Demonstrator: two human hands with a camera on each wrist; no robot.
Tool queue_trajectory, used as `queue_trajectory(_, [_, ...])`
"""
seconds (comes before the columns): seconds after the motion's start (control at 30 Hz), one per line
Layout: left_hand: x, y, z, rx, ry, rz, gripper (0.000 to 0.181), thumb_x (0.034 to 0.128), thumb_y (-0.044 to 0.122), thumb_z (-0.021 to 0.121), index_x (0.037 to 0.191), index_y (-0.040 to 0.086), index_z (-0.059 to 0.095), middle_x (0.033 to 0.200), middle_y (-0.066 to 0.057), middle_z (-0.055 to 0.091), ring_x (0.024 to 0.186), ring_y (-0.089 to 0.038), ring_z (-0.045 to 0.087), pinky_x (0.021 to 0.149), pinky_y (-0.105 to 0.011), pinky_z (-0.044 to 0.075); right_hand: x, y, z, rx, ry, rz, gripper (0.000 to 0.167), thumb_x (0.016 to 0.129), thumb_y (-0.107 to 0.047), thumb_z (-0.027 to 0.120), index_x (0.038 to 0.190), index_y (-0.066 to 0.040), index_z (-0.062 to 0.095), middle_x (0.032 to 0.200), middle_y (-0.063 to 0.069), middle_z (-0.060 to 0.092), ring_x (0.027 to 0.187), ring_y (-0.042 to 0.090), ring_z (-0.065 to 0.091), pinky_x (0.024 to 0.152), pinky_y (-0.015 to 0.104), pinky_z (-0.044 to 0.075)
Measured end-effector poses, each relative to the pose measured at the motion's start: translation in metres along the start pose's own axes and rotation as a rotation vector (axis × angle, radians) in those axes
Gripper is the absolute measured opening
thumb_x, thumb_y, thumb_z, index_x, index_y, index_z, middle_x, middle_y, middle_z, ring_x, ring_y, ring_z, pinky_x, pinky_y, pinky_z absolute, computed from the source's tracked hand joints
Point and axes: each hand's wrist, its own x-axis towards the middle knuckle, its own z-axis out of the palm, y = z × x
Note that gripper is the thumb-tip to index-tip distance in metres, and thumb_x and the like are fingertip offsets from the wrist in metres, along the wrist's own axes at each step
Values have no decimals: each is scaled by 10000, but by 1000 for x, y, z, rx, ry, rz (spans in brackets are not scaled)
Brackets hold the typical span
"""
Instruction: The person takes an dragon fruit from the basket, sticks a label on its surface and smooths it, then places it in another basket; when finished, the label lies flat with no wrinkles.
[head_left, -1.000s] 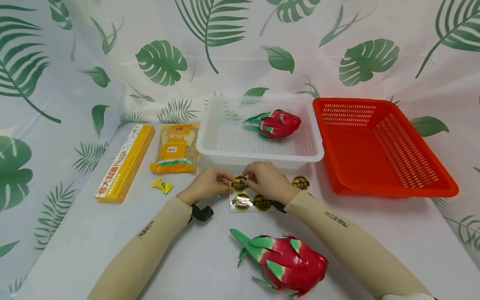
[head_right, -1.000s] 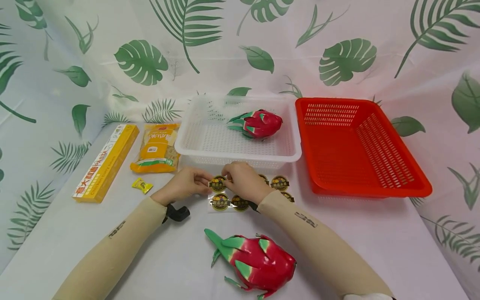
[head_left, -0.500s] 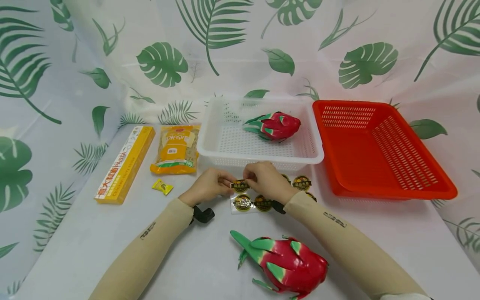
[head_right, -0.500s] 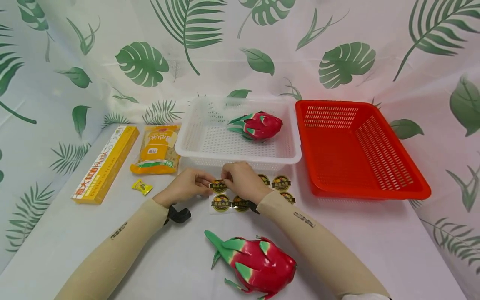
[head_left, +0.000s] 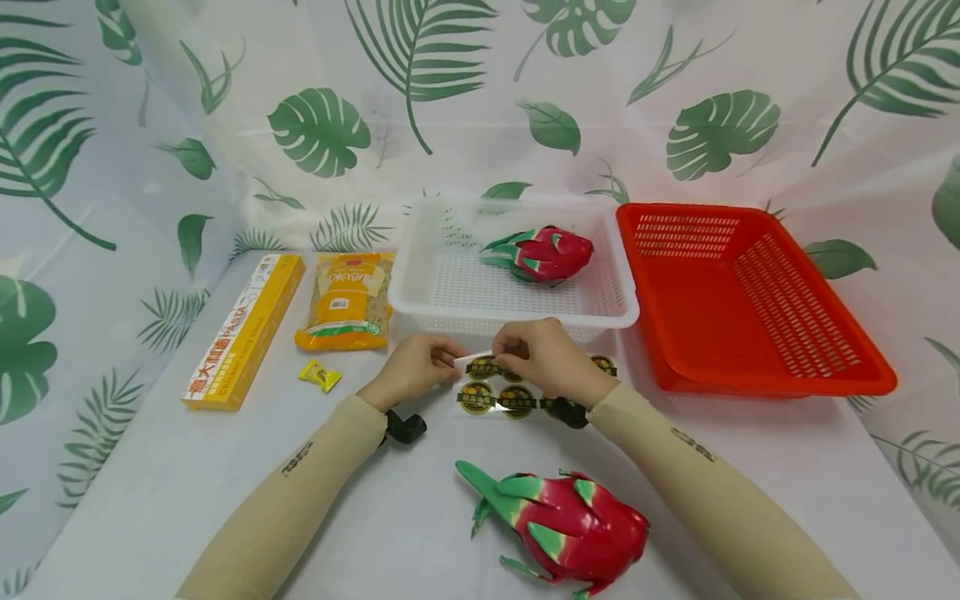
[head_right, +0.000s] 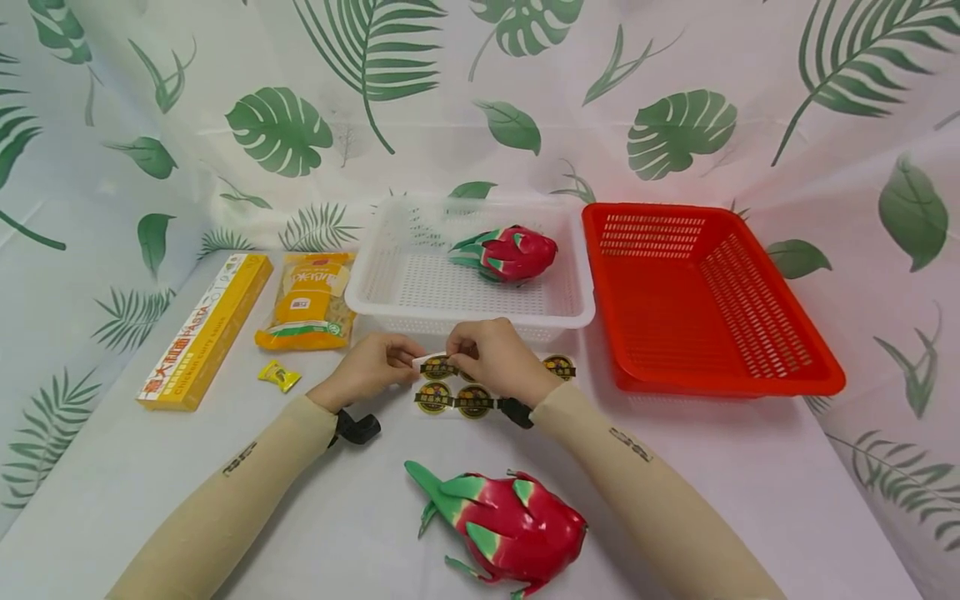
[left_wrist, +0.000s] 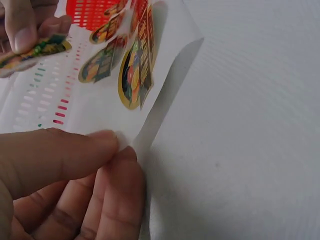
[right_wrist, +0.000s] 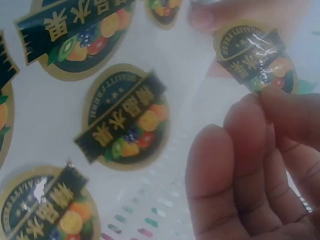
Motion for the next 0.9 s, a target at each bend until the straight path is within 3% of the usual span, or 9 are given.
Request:
queue_trajectory(0.23, [-1, 3, 0, 7, 29, -13, 275, 904, 41, 759, 1179, 43, 743, 1024, -103, 745, 871, -154, 694, 778, -260, 588, -11, -2, -7, 16, -2, 12, 65, 930, -62, 752, 923, -119, 720, 830, 11, 706, 718, 108, 593, 679, 217, 517])
queue_trajectory(0.43, [-5, 6, -1, 39, 64, 8, 335, 895, 56, 772, 1224, 32, 711, 1177, -146, 733, 985, -221, 719, 830, -322, 607, -22, -3, -12, 43, 0, 32, 64, 914, -73, 753, 931, -131, 731, 847, -5, 695, 755, 136, 607, 702, 225, 541])
queue_trajectory(0.6, [-11, 15, 1, 92, 114, 23, 344, 909, 148, 792, 1237, 87, 712, 1267, -99, 719, 1064, -260, 696, 882, -383, 596, -29, -4, -16, 57, 1, 31, 60, 912, -73, 745, 925, -129, 729, 836, -4, 682, 750, 148, 592, 684, 228, 535])
queue_trajectory(0.73, [-20, 32, 5, 37, 101, 84, 250, 979, 281, 734, 1179, 133, 747, 1160, -44, 764, 996, -232, 711, 821, -345, 589, -34, -6, -18, 65, 6, 12, 67, 906, -65, 749, 908, -128, 725, 816, -3, 674, 734, 144, 590, 664, 224, 535])
queue_trajectory(0.9, [-39, 65, 9, -37, 45, 205, 289, 1041, 386, 626, 985, 142, 770, 853, -49, 755, 780, -242, 674, 661, -273, 486, -41, -10, -24, 59, 34, -23, 102, 893, -45, 754, 885, -139, 715, 793, -12, 667, 714, 133, 590, 646, 216, 527])
